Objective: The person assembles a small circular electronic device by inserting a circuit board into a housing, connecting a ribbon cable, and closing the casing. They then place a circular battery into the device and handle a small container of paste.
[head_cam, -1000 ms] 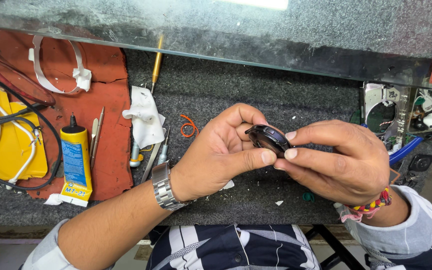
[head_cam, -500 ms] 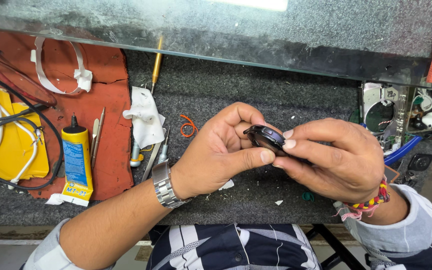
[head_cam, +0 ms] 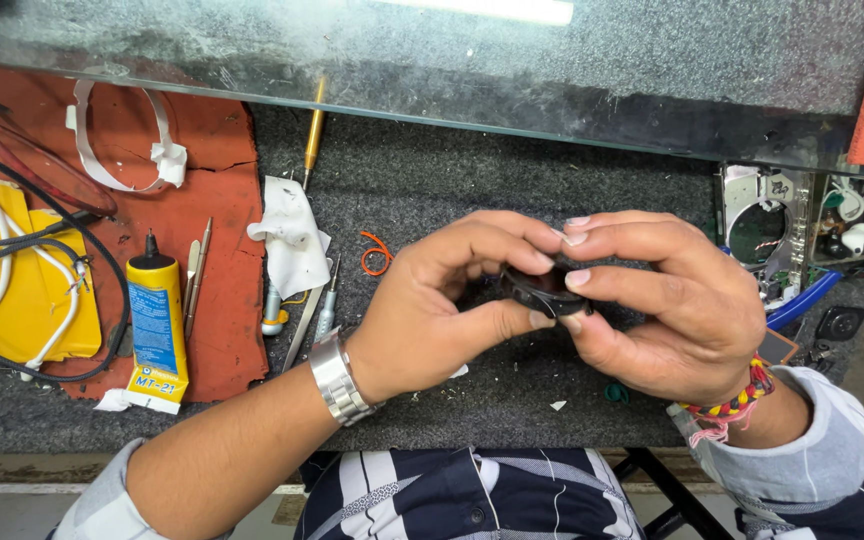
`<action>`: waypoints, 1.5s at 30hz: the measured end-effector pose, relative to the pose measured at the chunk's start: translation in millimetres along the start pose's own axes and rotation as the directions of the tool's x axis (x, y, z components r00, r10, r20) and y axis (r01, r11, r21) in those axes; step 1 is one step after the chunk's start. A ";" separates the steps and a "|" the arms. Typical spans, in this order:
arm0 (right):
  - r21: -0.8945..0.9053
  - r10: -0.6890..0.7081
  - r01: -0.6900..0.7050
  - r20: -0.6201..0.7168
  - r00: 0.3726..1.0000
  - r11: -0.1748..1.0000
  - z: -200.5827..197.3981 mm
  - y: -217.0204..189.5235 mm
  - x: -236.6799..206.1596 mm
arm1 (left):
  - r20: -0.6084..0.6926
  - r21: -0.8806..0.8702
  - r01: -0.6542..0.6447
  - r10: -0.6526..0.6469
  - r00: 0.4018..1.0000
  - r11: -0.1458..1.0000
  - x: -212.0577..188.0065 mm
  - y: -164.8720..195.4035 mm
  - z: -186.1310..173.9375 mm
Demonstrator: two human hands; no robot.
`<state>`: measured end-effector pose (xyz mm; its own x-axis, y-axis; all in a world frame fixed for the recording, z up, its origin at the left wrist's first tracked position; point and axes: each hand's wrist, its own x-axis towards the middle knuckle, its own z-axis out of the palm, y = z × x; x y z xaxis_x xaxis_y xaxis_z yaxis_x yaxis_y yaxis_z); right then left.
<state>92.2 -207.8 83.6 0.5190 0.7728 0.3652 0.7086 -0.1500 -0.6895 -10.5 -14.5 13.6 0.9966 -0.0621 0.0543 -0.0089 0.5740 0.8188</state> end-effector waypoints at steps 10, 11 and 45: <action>0.060 0.031 -0.031 0.007 0.999 0.998 -1.3 -0.8 1.5 | 0.066 0.270 -0.109 0.095 0.993 0.957 -2.6 17.4 1.2; 0.067 0.038 -0.039 0.007 0.999 0.997 -0.8 -1.6 0.8 | 0.069 0.268 -0.105 0.090 0.994 0.958 -3.5 18.0 1.0; -0.113 -0.105 0.100 -0.041 0.994 0.989 2.0 4.1 -0.9 | 0.081 -0.317 0.175 -0.158 0.984 0.932 -3.3 4.1 4.1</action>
<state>93.7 -208.0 79.2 0.4608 0.7582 0.4612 0.8065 -0.1409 -0.5742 -14.1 -15.2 19.1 0.9755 -0.2179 -0.0292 0.1925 0.7826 0.5920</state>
